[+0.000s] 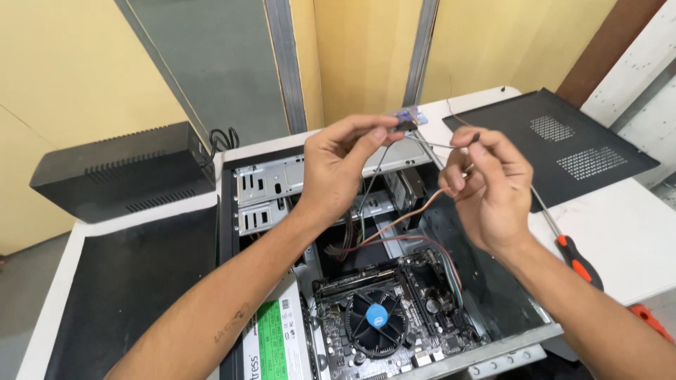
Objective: Organizing and connecting internal power and data cables inside a desktop computer tower.
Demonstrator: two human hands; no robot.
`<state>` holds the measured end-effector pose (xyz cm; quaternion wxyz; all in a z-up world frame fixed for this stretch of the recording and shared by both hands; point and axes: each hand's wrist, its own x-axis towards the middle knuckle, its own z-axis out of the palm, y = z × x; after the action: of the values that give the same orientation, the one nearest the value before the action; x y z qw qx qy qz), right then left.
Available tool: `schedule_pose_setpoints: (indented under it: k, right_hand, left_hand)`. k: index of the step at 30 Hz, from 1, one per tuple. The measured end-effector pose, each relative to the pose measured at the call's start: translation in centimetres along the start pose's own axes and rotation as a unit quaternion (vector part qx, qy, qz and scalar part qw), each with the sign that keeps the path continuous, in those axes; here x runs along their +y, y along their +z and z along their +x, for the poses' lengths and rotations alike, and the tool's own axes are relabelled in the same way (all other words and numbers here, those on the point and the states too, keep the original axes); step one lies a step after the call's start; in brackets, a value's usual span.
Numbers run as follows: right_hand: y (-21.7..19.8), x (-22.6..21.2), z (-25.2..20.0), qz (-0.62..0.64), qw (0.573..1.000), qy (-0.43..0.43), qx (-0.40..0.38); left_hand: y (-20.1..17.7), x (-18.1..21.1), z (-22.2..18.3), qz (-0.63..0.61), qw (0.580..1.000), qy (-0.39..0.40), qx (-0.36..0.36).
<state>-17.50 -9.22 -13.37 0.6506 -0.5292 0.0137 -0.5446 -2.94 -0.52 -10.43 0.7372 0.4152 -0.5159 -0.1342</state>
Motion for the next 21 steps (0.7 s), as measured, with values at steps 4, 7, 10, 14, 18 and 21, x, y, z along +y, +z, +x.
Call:
schedule_pose_setpoints:
  k: [4,7,10,14,18,21]
  right_hand:
    - [-0.1,0.0,0.0,-0.047,0.999,-0.009,0.006]
    - [-0.3,0.4,-0.1,-0.044,0.999,0.002,0.002]
    - [-0.2,0.6,-0.3,-0.014,1.0,0.022,-0.011]
    - [-0.4,0.7,-0.3,-0.003,0.999,0.025,-0.036]
    - [-0.5,0.9,-0.5,-0.068,0.995,-0.014,-0.066]
    - [-0.5,0.9,-0.6,-0.096,0.993,-0.023,-0.06]
  left_hand:
    - [-0.2,0.0,0.1,0.03,0.999,0.022,0.017]
    - [-0.2,-0.1,-0.1,0.017,1.0,0.021,0.005]
    - [0.4,0.5,-0.5,-0.012,1.0,0.003,-0.013]
    - [0.8,0.8,-1.0,-0.018,0.998,-0.019,-0.053]
    - [0.9,0.2,-1.6,-0.009,0.996,-0.033,-0.087]
    - [0.7,0.1,-1.7,-0.006,0.994,-0.029,-0.102]
